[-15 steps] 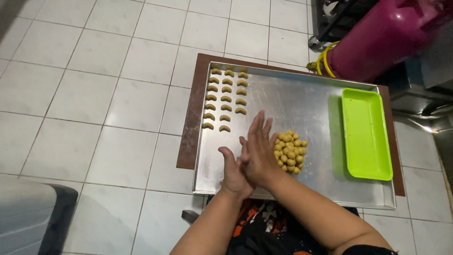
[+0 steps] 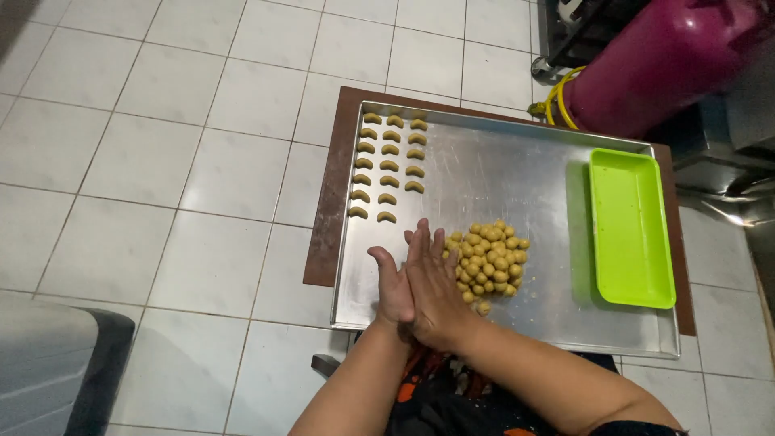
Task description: Shaping small balls of dough into crescent shapes and arranging them on a metal baking tray.
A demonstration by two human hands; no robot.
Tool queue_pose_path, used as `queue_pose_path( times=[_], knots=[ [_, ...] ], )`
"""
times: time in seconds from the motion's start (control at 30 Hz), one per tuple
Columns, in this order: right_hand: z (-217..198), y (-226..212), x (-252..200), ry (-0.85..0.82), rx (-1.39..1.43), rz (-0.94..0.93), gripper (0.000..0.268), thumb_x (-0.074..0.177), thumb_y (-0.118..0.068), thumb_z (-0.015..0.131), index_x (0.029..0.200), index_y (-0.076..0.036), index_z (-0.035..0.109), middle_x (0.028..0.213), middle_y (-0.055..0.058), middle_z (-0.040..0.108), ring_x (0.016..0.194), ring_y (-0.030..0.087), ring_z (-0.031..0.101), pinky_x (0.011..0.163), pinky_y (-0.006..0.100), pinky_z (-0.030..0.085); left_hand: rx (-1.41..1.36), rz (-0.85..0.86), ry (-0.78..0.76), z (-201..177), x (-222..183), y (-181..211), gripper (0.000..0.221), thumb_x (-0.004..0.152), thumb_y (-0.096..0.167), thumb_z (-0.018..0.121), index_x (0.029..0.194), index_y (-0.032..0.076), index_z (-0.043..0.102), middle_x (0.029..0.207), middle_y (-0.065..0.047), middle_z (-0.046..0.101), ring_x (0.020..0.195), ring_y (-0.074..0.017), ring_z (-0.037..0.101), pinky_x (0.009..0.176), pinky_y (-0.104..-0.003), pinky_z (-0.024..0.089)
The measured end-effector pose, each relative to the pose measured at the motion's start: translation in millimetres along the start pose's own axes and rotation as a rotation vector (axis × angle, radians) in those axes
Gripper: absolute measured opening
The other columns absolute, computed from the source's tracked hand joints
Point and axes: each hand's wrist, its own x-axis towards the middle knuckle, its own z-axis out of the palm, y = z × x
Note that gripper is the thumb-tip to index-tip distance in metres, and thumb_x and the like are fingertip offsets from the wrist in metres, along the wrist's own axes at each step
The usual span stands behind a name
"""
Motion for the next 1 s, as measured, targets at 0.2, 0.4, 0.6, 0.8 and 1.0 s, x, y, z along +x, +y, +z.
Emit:
queue_pose_path(
  times=[0.2,0.4,0.6,0.8,1.0],
  knots=[
    [-33.8,22.3,36.2,0.148,-0.039,0.22,0.106,0.089,-0.078,-0.004,0.158,0.0,-0.02,0.165,0.031,-0.019,0.147,0.058,-0.021,0.106,0.082,-0.012,-0.051,-0.091,0.114,-56.5,10.1,-31.1,0.104,0.07,0.099,0.014,0.124,0.023,0.062,0.157,0.003,0.043,0.147,-0.0228,0.038,0.128,-0.045,0.021],
    [-1.1,4.0,5.5,0.017,-0.048,0.037,0.112,0.085,-0.083,0.001,0.158,-0.001,-0.02,0.166,0.025,-0.024,0.148,0.049,-0.029,0.107,0.072,-0.022,-0.116,-0.155,0.206,-71.8,13.2,-31.3,0.1,0.069,0.099,0.021,0.127,0.027,0.058,0.136,-0.003,0.056,0.129,-0.0244,0.051,0.118,-0.041,0.032],
    [-42.1,1.6,37.4,0.005,-0.088,0.295,0.104,0.092,-0.075,0.013,0.16,-0.002,-0.016,0.166,0.03,-0.018,0.149,0.054,-0.021,0.107,0.081,-0.014,-0.21,-0.158,0.239,-58.9,13.5,-21.8,0.079,0.074,0.097,0.032,0.071,0.03,0.074,0.084,-0.004,0.075,0.089,-0.0232,0.07,0.09,-0.034,0.054],
    [-66.6,41.2,22.0,0.222,0.313,0.067,0.1,0.087,-0.081,0.019,0.159,-0.013,0.034,0.153,0.019,0.049,0.139,0.04,0.048,0.111,0.053,0.04,-0.346,-0.186,0.103,-72.5,22.9,-18.2,0.114,0.078,0.096,0.018,0.149,0.012,0.047,0.152,-0.014,0.051,0.124,-0.0275,0.058,0.077,-0.034,0.049],
    [-49.6,26.5,-10.1,0.362,0.107,-0.173,0.042,0.066,-0.022,0.094,0.106,-0.015,0.082,0.089,0.006,0.074,0.075,0.026,0.074,0.066,0.035,0.061,-0.33,-0.12,-0.025,-92.2,22.8,-29.4,0.114,0.084,0.095,0.022,0.164,0.014,0.01,0.171,-0.007,0.002,0.156,-0.0306,0.004,0.125,-0.052,0.011]
  ],
)
